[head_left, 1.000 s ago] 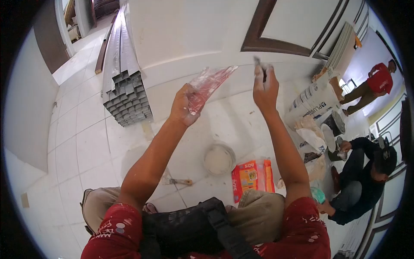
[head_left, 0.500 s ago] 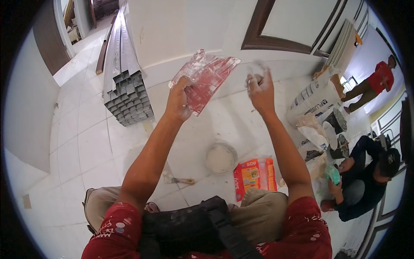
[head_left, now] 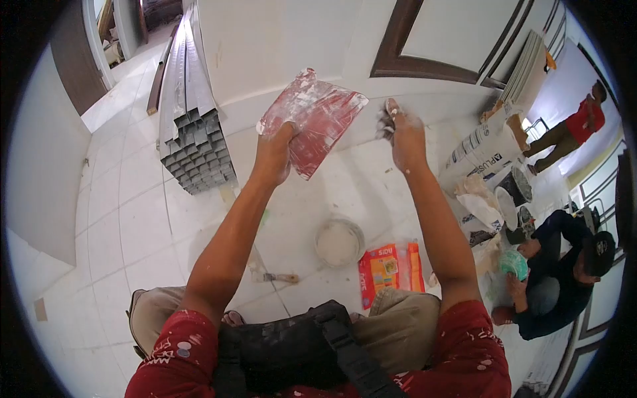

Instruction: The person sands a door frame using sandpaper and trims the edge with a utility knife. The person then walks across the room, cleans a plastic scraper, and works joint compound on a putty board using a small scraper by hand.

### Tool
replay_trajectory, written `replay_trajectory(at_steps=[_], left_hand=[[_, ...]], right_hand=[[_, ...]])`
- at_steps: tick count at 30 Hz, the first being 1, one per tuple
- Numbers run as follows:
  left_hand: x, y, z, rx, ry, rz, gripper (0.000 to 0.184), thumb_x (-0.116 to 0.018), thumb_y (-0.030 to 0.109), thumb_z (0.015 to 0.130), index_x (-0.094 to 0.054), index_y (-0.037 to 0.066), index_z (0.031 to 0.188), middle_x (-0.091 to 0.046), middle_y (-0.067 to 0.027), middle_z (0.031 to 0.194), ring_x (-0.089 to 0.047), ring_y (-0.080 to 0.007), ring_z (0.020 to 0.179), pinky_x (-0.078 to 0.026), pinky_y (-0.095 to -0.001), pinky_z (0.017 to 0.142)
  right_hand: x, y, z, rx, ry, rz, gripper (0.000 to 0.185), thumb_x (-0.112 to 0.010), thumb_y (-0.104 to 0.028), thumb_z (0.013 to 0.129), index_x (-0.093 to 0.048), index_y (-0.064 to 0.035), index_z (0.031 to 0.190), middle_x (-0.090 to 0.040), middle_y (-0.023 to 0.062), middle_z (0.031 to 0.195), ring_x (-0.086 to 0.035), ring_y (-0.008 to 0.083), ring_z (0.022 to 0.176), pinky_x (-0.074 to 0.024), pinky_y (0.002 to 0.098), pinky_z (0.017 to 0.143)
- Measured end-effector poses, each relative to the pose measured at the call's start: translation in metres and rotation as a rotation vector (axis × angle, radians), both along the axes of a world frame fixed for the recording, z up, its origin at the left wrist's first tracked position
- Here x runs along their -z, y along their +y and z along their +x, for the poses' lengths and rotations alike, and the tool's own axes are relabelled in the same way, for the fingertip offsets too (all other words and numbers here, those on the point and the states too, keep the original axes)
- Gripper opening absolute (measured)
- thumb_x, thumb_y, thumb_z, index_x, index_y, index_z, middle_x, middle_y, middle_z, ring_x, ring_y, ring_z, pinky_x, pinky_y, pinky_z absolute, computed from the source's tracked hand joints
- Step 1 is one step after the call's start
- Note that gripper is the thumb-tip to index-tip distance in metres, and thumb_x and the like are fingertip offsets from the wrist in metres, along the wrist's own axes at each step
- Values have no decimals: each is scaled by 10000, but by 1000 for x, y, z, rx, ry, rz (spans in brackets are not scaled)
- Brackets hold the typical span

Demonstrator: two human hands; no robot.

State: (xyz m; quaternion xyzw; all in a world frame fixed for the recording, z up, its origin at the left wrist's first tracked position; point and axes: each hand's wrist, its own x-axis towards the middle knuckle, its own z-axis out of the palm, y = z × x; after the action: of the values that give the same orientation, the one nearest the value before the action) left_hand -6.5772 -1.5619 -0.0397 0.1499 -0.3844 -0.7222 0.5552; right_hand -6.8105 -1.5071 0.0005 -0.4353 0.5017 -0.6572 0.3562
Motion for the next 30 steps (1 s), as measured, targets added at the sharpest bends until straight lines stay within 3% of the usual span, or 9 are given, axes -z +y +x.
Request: replay_trajectory(at_steps=[4,7,10,13,14,20,24,26,30], left_hand=[[13,-4,1,57,-156,-92,418,-562,76,856,-500,-7,1261,-602,-97,1112,-604,-194,1006,-508,-357,889],[15,-18,22,440,1,-3,469,-562,132,904,-464,-2,1343,-595,-121,1203,-595,-202,1070,-482,-349,941],[-3,-32,40,536,-71,-90,507,-578,279,904,-505,19,1333,-596,-131,1210,-598,-215,1077,-464,-354,967],[-7,-19,26,364,-535,-404,491,-611,263,905,-530,-2,1310,-613,-124,1194,-596,-182,1064,-471,-316,946],[-7,-12,19,388,-516,-370,424,-631,186,896,-566,-18,1262,-636,-111,1155,-608,-161,1020,-486,-294,907],[21,-23,12,307,-412,-232,385,-621,102,884,-569,-27,1243,-660,-90,1099,-633,-155,960,-507,-293,867],[19,-9,-5,261,-318,-205,411,-535,57,900,-525,-24,1303,-643,-96,1148,-617,-161,1017,-487,-300,909],[15,3,-13,272,-292,-196,433,-463,20,921,-497,-13,1351,-628,-85,1178,-598,-158,1055,-466,-295,939],[17,19,-24,255,-202,-158,487,-431,23,931,-423,-4,1417,-594,-84,1230,-565,-157,1104,-438,-297,976]], right_hand=[[20,3,13,-150,170,34,281,-607,-332,952,-604,-53,922,-596,14,774,-584,106,658,-493,247,598],[11,5,-4,-205,352,83,240,-602,-290,957,-600,-62,884,-566,-8,735,-547,93,618,-466,243,596],[2,18,-12,-299,370,171,235,-587,-264,968,-600,-53,864,-529,-15,707,-486,79,592,-426,247,573],[9,23,8,-429,506,226,231,-572,-225,965,-617,-20,869,-548,-7,723,-486,96,605,-442,272,592],[7,23,17,-428,622,237,213,-566,-202,959,-631,-6,904,-548,6,709,-497,95,603,-448,278,589],[19,15,13,89,660,0,219,-521,-160,957,-618,3,1067,-616,100,735,-591,167,630,-485,328,625],[14,16,24,106,919,-119,291,-518,-156,946,-595,-13,1187,-655,150,822,-641,289,704,-502,390,692],[21,7,22,164,1112,-154,311,-542,-162,931,-606,-21,1201,-664,169,860,-650,333,753,-501,414,722],[21,4,24,273,940,-178,255,-574,-161,905,-653,-14,1097,-663,189,927,-643,355,822,-499,417,753]])
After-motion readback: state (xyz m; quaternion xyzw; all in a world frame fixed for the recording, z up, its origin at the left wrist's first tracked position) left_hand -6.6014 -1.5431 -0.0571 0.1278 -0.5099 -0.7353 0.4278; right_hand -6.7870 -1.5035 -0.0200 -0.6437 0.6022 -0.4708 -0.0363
